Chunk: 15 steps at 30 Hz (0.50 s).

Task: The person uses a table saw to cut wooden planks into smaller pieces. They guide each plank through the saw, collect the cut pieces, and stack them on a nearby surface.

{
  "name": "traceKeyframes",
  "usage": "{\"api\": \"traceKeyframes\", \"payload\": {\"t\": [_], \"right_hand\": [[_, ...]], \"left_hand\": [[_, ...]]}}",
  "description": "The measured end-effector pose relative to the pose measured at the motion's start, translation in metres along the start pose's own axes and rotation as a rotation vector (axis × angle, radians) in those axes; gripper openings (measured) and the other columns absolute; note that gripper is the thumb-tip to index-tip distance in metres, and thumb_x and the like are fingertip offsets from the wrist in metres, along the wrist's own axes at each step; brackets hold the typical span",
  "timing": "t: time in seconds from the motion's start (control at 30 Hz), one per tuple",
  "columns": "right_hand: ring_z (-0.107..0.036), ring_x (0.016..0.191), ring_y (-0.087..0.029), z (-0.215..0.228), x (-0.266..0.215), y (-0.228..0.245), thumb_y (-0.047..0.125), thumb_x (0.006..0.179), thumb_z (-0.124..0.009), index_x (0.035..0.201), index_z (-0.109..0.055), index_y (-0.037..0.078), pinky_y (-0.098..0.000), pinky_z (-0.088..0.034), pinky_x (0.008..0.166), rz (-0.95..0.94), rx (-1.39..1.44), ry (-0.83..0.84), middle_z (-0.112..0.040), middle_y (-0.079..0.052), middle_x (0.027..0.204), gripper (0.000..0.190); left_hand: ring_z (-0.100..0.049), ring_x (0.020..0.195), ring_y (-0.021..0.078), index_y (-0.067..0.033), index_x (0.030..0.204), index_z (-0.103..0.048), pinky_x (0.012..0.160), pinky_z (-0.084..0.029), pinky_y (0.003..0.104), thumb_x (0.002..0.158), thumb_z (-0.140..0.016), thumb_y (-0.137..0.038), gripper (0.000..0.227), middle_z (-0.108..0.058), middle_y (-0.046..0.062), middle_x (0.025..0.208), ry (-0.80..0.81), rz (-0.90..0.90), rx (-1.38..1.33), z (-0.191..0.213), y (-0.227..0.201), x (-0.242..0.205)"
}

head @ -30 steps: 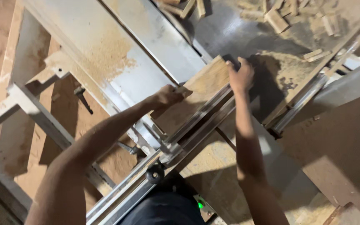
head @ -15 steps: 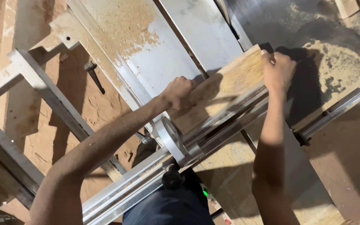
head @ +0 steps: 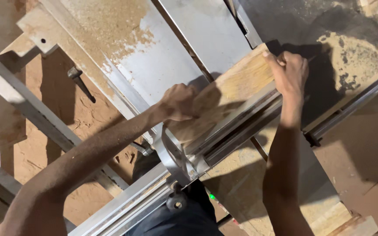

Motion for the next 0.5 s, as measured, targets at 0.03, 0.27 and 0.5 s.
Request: {"api": "traceKeyframes", "payload": {"t": [0.03, 0.27, 0.5], "right_hand": [[-0.057, 0.061, -0.033, 0.002, 0.000, 0.005, 0.053, 0.099, -0.076, 0.072, -0.062, -0.004, -0.0498, -0.048, 0.070, 0.036, -0.015, -0.032, -0.059, -0.020, 0.064, 0.064], [-0.064, 0.067, -0.038, 0.007, -0.007, 0.010, 0.057, 0.103, -0.068, 0.081, -0.069, -0.004, -0.0500, -0.051, 0.072, 0.095, -0.018, -0.127, -0.063, -0.021, 0.071, 0.065], [-0.058, 0.106, -0.046, 0.007, -0.005, 0.004, 0.068, 0.095, -0.067, 0.084, -0.071, -0.002, -0.0583, -0.041, 0.097, -0.008, -0.021, -0.053, -0.068, -0.030, 0.097, 0.070]], "left_hand": [[-0.063, 0.055, 0.0180, -0.0103, 0.114, -0.069, 0.043, -0.052, 0.033, 0.087, -0.075, -0.033, 0.036, -0.069, 0.011, 0.074, 0.051, 0.040, -0.017, -0.001, 0.002, 0.000], [-0.059, 0.048, 0.0102, -0.0036, 0.102, -0.075, 0.042, -0.048, 0.028, 0.091, -0.071, -0.033, 0.031, -0.069, 0.008, 0.071, 0.112, 0.055, 0.013, 0.007, 0.003, 0.014], [-0.071, 0.061, 0.0195, -0.0036, 0.090, -0.076, 0.053, -0.058, 0.033, 0.083, -0.081, -0.038, 0.036, -0.073, 0.010, 0.075, -0.136, 0.044, -0.116, 0.024, -0.031, 0.065]]}}
Point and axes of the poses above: each hand's wrist, its own x-axis towards the middle knuckle, its own z-axis out of the back of the hand, y = z × x, the point moved 6 cm from there along x, towards the middle knuckle
